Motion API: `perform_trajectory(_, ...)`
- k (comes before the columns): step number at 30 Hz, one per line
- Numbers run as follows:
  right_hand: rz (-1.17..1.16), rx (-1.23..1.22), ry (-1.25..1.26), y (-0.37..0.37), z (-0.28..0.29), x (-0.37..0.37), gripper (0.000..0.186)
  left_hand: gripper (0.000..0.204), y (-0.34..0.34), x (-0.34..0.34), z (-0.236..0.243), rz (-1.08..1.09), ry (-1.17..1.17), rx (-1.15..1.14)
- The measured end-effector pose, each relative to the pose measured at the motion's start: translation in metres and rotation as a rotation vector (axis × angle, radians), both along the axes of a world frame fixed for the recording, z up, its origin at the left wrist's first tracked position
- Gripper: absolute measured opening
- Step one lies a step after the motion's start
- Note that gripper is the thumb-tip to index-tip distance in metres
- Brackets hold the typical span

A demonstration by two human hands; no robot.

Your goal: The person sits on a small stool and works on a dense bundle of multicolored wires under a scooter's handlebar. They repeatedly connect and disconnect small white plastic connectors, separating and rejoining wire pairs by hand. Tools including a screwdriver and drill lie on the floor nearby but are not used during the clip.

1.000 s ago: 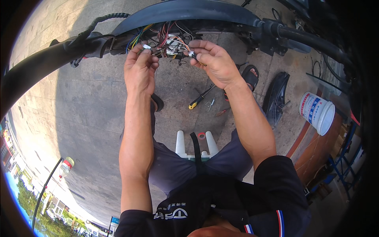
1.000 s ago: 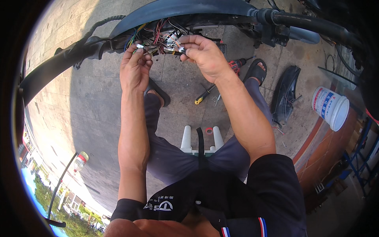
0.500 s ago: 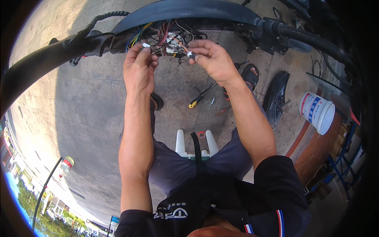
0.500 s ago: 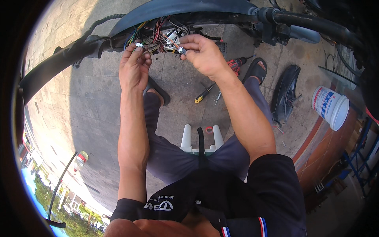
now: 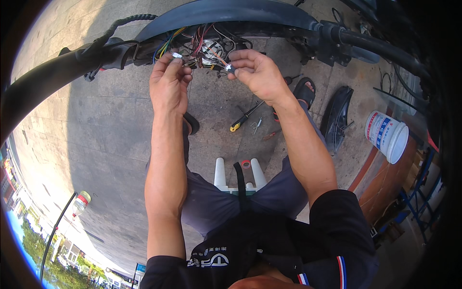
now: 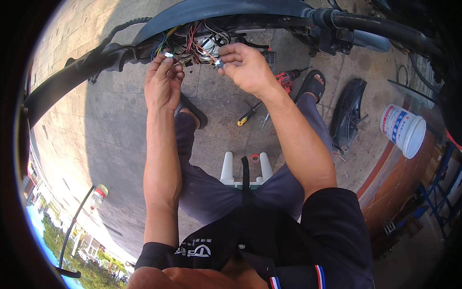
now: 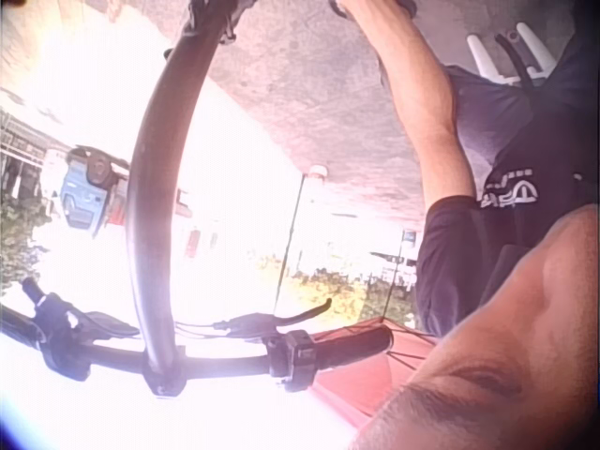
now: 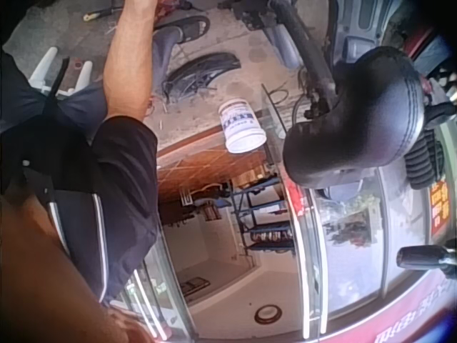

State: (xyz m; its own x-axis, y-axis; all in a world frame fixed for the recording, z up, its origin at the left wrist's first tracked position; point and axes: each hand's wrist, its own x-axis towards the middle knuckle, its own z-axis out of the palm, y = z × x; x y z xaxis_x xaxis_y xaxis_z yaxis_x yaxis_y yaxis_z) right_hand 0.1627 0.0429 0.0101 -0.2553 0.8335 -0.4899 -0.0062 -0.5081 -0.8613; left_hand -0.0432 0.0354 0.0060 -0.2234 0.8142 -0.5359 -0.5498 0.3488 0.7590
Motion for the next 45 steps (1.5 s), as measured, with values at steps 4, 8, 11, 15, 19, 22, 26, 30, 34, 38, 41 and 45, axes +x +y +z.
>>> perform_trajectory(4,-0.003,0.011,-0.006,0.0,0.0,0.0,0.036,0.021,0.0,0.0,0.0,-0.004,-0.003,0.001)
perform_trajectory(8,0.004,0.029,-0.017,0.0,-0.001,0.0,0.034,0.02,0.0,0.0,0.0,0.002,-0.007,-0.005)
perform_trajectory(11,0.005,0.039,-0.024,-0.001,-0.001,0.0,0.034,0.02,0.0,0.001,0.001,0.011,-0.003,-0.012)
perform_trajectory(15,0.014,0.038,-0.03,-0.001,-0.001,0.0,0.034,0.017,0.0,0.004,-0.001,0.028,0.01,-0.005)
perform_trajectory(19,0.043,0.062,-0.05,-0.001,0.0,-0.001,0.032,0.017,0.0,0.004,-0.002,-0.016,0.104,-0.015)
perform_trajectory(22,0.037,0.059,-0.059,-0.001,0.0,-0.001,0.032,0.017,0.0,0.004,-0.003,-0.056,0.162,-0.019)
perform_trajectory(26,0.055,0.07,-0.104,-0.001,-0.001,-0.001,0.032,0.016,0.0,0.006,-0.001,-0.081,0.183,-0.033)
perform_trajectory(30,0.065,0.065,-0.104,0.0,0.001,-0.001,0.032,0.015,0.0,0.008,0.001,-0.096,0.204,-0.044)
perform_trajectory(34,0.085,0.062,-0.091,-0.001,0.003,0.0,0.033,0.02,0.001,0.008,-0.001,-0.078,0.163,-0.03)
perform_trajectory(38,0.104,0.04,-0.096,-0.002,0.003,-0.001,0.033,0.023,0.0,0.009,-0.003,-0.039,0.103,0.0)
perform_trajectory(41,0.107,0.072,-0.118,-0.002,0.005,0.0,0.033,0.023,0.001,0.011,-0.002,-0.057,0.113,-0.012)
perform_trajectory(45,0.11,0.127,-0.133,-0.001,0.007,0.003,0.032,0.022,0.001,0.018,-0.004,-0.111,0.324,-0.013)
